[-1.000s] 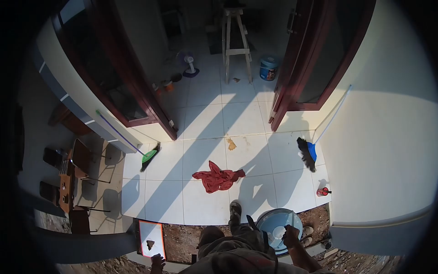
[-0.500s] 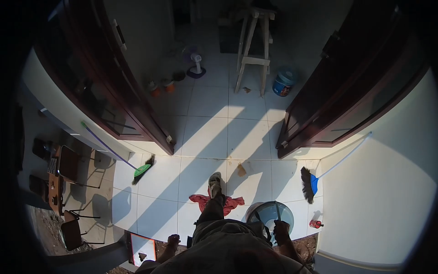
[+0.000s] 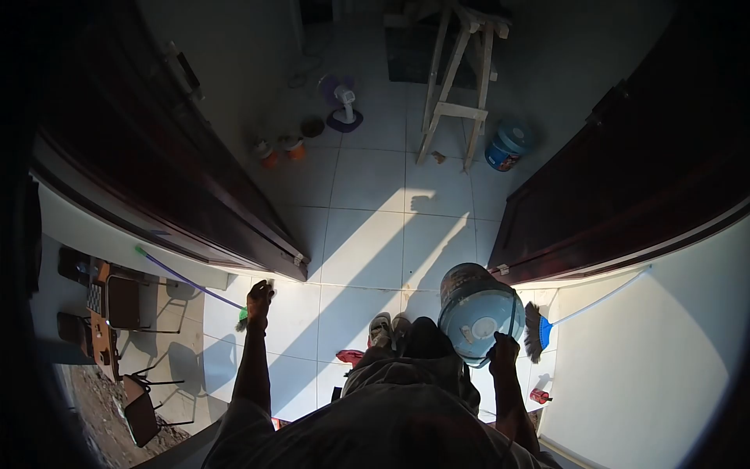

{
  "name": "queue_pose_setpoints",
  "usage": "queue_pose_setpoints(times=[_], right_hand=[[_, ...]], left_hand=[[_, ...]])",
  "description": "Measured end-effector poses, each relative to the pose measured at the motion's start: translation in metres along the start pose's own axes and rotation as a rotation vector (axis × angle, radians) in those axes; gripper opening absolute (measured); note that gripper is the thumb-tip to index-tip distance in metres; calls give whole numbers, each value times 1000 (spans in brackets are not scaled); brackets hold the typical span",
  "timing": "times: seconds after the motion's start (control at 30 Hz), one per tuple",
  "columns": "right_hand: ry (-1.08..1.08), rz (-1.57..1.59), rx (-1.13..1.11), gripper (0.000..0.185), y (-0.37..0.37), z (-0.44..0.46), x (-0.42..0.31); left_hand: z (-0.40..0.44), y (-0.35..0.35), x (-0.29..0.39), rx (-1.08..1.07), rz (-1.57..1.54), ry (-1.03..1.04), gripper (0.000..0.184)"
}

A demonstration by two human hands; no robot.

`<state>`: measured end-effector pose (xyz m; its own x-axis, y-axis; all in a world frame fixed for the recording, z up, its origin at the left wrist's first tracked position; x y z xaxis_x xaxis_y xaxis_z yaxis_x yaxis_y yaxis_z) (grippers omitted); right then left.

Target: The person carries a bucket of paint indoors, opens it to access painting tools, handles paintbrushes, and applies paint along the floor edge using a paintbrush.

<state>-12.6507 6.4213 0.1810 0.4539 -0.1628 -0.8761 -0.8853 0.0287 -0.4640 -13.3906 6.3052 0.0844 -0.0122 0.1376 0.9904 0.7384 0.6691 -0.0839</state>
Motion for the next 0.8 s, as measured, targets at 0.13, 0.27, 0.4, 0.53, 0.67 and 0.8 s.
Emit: queue_pose_setpoints(times=[0.13,0.27,0.4,0.53,0.67,0.8], right_hand=[[658,546,25,12,43,86,-40],[774,456,22,27,93,148,-68],[870,437,40,27,122,192,-67],[978,428,45,20,144,249,-66],[1074,224,7,23,184,331,-75],[1112,349,37,21,199,411,-77]], left_hand=[[-58,-2,-110,-99,278,-2,31],[-199,41,-122,-7,119,-650,25],[-318,46,-152,-517,450,-811,29],[-307,60,-131,-393,423,-1012,31],[-226,82,-111,-153,324,-1092,33],[-86,137,-69,324,-55,-1097,36]])
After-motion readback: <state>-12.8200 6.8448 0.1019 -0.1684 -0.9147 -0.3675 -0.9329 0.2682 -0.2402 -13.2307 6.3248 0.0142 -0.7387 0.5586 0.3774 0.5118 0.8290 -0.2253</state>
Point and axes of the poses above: each hand's wrist, its own z-axis towards the middle knuckle, its own y-axis out of the palm, x = y × z, the point moved 4 cm from there along z, towards the middle knuckle, and after that the axes turned 9 degrees about y, right-handed, at the moved point
